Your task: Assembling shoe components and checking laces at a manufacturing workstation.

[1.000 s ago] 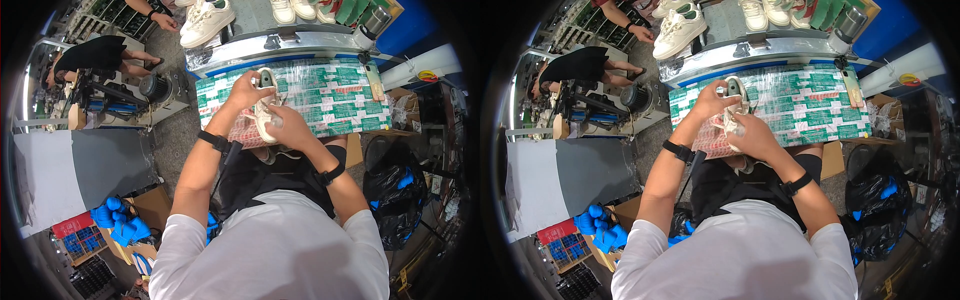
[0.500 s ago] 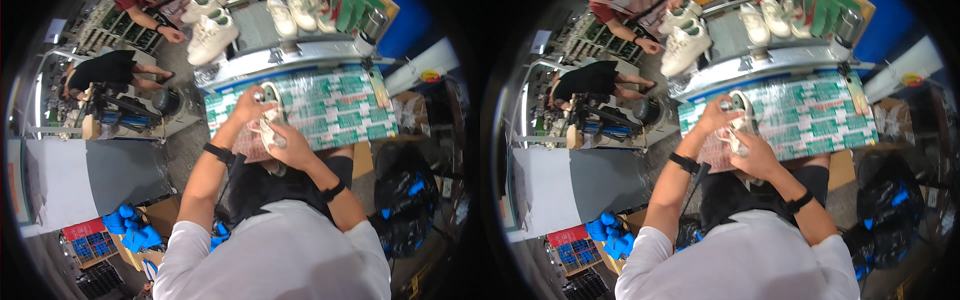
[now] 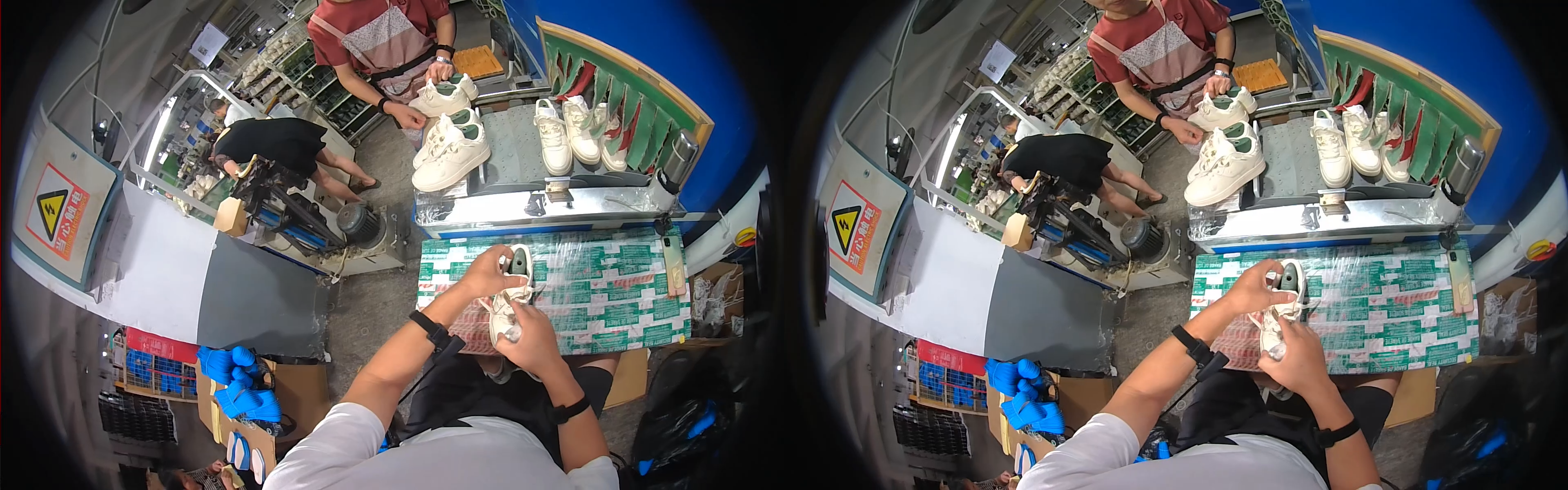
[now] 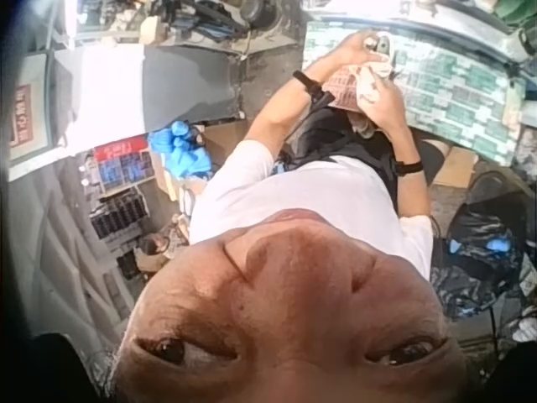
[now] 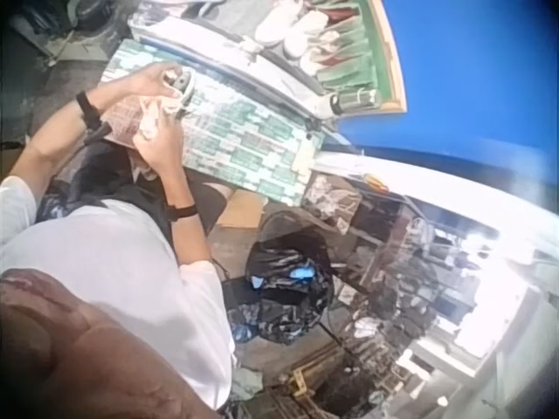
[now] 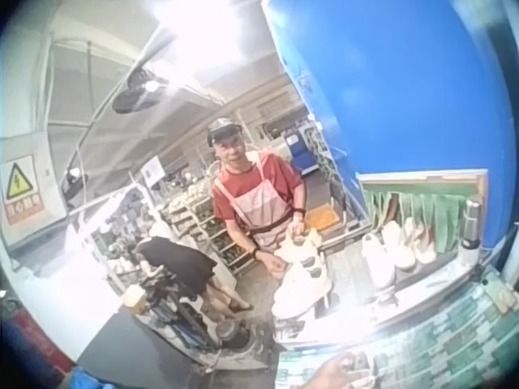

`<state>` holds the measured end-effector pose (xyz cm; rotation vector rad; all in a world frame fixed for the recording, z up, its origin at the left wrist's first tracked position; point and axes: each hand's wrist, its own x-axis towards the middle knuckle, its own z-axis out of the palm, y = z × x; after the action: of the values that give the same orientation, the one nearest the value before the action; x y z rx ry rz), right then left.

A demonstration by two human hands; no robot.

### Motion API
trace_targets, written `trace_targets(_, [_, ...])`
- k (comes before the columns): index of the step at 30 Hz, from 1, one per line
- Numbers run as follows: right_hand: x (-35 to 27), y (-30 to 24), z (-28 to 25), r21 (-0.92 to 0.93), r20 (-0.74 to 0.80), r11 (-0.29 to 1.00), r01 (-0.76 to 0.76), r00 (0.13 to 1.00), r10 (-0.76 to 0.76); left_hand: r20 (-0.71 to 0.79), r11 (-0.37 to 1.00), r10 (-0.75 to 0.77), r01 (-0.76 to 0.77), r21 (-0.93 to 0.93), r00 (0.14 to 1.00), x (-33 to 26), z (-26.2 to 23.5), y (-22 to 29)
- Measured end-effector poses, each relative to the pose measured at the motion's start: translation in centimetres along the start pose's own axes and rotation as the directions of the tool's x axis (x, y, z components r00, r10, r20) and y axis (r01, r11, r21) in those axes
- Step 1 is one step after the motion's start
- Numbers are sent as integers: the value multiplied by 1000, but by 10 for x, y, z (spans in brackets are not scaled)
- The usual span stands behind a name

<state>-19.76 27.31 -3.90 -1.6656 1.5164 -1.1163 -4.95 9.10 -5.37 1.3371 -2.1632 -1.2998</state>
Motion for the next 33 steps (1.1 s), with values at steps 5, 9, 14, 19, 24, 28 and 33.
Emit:
trace_targets(5, [2, 0, 5, -53, 107, 998, 40, 994, -34, -47, 995, 34, -39, -94, 998, -4, 2, -7])
trace_targets(9, [-11, 26, -16, 496, 217, 806, -322, 945, 244, -41, 996, 49, -52, -71, 998, -1, 2, -9])
trace_targets(14, [-36, 33, -29, 524, 193, 790, -319, 947, 255, 53, 992, -75, 80, -100, 996, -4, 0, 8])
trace_targets(19, [-14, 64, -43, 132, -197, 963, -233, 946, 256, -248, 990, -52, 17, -142, 967, -30, 51, -18])
trace_targets(24, [7, 150, -70, -331, -322, 876, -351, 915, 245, -496, 984, 119, -34, 177, 860, -50, 103, 5])
trace_targets(28, [7, 191, -81, -609, -368, 744, -276, 929, 43, -425, 986, -123, 62, -154, 897, -49, 76, -4])
trace_targets(33, [3, 192, -74, -646, -388, 727, -234, 920, -48, -305, 782, -465, 225, -581, 831, -44, 30, -26])
